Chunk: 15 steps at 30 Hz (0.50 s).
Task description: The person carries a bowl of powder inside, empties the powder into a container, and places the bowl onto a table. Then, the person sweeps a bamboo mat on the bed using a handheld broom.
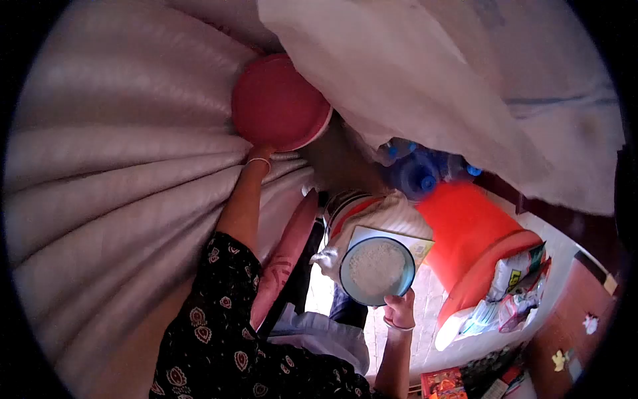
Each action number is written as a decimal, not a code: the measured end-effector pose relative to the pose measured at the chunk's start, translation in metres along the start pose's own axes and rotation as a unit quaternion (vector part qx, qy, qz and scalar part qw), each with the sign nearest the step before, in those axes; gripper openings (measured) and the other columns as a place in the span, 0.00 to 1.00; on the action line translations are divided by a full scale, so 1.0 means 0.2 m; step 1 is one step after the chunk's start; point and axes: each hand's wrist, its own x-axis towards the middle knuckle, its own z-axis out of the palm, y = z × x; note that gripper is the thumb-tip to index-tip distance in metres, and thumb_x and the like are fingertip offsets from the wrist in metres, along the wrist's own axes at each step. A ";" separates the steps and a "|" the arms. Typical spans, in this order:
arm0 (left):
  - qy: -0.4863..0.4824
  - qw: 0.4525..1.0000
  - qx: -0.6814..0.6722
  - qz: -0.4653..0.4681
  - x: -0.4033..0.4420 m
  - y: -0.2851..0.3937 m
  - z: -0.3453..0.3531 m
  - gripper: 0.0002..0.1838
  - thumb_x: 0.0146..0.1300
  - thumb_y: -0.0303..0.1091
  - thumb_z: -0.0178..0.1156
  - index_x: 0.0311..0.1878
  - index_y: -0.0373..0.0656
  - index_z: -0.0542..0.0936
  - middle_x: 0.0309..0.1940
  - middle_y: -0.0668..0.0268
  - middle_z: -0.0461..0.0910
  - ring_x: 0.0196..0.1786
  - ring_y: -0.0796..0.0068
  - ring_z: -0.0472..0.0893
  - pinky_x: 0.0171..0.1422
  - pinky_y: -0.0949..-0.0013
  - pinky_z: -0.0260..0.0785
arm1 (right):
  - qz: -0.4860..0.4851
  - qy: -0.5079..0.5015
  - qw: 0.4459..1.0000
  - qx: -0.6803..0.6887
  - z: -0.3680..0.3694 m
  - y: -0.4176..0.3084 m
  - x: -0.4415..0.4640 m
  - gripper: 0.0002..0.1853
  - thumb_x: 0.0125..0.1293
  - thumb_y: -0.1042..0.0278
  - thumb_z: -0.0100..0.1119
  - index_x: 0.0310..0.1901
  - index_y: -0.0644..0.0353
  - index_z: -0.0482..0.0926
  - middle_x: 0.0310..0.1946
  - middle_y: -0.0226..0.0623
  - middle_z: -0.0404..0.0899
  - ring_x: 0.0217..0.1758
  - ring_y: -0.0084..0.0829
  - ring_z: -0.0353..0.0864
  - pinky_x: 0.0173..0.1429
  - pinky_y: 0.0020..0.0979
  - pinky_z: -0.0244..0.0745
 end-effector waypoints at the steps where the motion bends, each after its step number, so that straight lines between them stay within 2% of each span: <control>1: -0.002 1.000 -0.024 -0.010 0.02 -0.01 -0.03 0.19 0.48 0.31 0.61 0.47 0.47 0.74 0.39 0.64 0.76 0.37 0.63 0.75 0.38 0.60 0.70 | -0.012 -0.026 0.999 0.020 0.03 0.01 0.05 0.27 0.45 0.75 0.62 0.51 0.67 0.66 0.41 0.43 0.74 0.32 0.35 0.78 0.24 0.33 0.75; 2: 0.003 1.000 -0.027 -0.006 -0.01 0.00 -0.02 0.21 0.48 0.30 0.61 0.48 0.46 0.73 0.39 0.64 0.75 0.36 0.63 0.75 0.37 0.61 0.71 | -0.034 -0.005 0.999 -0.004 0.13 -0.01 0.09 0.31 0.43 0.73 0.62 0.52 0.68 0.65 0.40 0.41 0.74 0.34 0.34 0.76 0.27 0.31 0.73; 4: 0.011 0.999 -0.043 0.008 -0.04 0.02 -0.03 0.23 0.48 0.26 0.61 0.51 0.46 0.71 0.39 0.64 0.74 0.36 0.63 0.74 0.35 0.61 0.71 | -0.017 -0.004 0.999 -0.030 0.10 0.00 0.17 0.30 0.43 0.73 0.62 0.52 0.68 0.65 0.40 0.41 0.74 0.35 0.34 0.76 0.27 0.31 0.74; 6: -0.036 0.987 -0.155 -0.019 0.05 -0.01 -0.07 0.25 0.48 0.25 0.61 0.52 0.45 0.70 0.41 0.62 0.74 0.38 0.62 0.74 0.33 0.60 0.72 | -0.044 -0.010 0.998 -0.035 0.14 0.05 0.30 0.28 0.45 0.74 0.60 0.51 0.68 0.66 0.41 0.42 0.74 0.36 0.34 0.76 0.28 0.31 0.74; 7: -0.061 0.975 -0.210 -0.032 0.10 -0.03 -0.09 0.25 0.48 0.24 0.61 0.52 0.45 0.69 0.42 0.61 0.74 0.38 0.61 0.74 0.33 0.59 0.72 | -0.029 -0.024 0.999 -0.037 0.17 0.06 0.33 0.28 0.45 0.74 0.60 0.51 0.68 0.66 0.41 0.42 0.74 0.36 0.34 0.76 0.28 0.31 0.74; 10: -0.025 0.958 -0.273 -0.088 0.05 0.03 -0.03 0.26 0.46 0.23 0.61 0.51 0.45 0.69 0.40 0.59 0.74 0.35 0.61 0.74 0.33 0.56 0.72 | 0.040 -0.055 0.997 -0.031 0.18 0.04 0.43 0.28 0.45 0.74 0.60 0.51 0.69 0.66 0.40 0.42 0.74 0.36 0.34 0.76 0.29 0.30 0.75; 15: 0.034 0.932 -0.350 -0.086 0.18 -0.04 -0.01 0.24 0.44 0.21 0.61 0.47 0.44 0.68 0.32 0.59 0.74 0.29 0.61 0.75 0.33 0.56 0.73 | 0.069 -0.043 0.995 -0.058 0.27 0.07 0.53 0.28 0.43 0.75 0.60 0.50 0.69 0.66 0.40 0.42 0.74 0.35 0.32 0.77 0.30 0.30 0.76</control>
